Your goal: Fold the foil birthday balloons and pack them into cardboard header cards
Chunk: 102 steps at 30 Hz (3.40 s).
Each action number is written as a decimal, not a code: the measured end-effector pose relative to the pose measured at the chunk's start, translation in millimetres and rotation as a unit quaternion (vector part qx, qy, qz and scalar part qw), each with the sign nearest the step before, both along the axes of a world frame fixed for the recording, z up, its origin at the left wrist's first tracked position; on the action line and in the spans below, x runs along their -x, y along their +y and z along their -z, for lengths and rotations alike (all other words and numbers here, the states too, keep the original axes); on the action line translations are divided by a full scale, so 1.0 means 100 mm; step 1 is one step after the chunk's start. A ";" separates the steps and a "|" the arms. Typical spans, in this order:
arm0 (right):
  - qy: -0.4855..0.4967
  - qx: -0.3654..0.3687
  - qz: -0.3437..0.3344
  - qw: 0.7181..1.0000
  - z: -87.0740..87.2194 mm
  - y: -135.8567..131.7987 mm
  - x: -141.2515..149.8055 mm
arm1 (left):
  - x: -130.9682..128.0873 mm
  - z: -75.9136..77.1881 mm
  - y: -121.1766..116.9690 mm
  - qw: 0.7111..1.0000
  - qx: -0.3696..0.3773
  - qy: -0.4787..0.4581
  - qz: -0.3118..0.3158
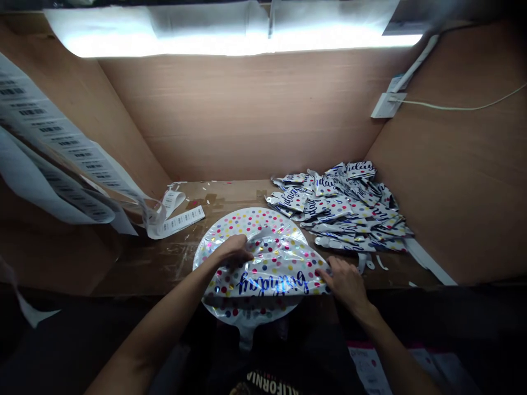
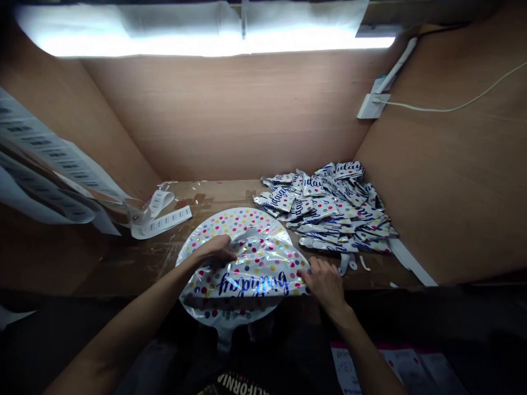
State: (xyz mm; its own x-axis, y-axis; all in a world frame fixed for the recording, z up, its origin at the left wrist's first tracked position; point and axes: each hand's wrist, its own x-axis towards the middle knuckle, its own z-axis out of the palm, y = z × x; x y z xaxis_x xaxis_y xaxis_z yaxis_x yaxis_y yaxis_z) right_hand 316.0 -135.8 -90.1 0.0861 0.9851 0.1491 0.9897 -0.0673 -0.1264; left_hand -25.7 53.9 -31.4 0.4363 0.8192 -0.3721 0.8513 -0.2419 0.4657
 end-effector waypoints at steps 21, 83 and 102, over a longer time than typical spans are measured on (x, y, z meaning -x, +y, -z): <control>0.167 -0.089 -0.340 0.921 0.19 -0.02 0.31 | 1.01 0.42 -1.31 0.939 -0.279 -0.100 0.175; 0.697 0.166 -0.160 0.679 -0.54 -0.06 0.95 | -0.08 -0.22 -1.54 0.936 0.139 -0.323 -0.003; 0.350 -0.083 -0.070 0.930 -1.38 2.01 0.34 | 0.70 0.10 -1.14 0.970 -0.127 -0.040 0.203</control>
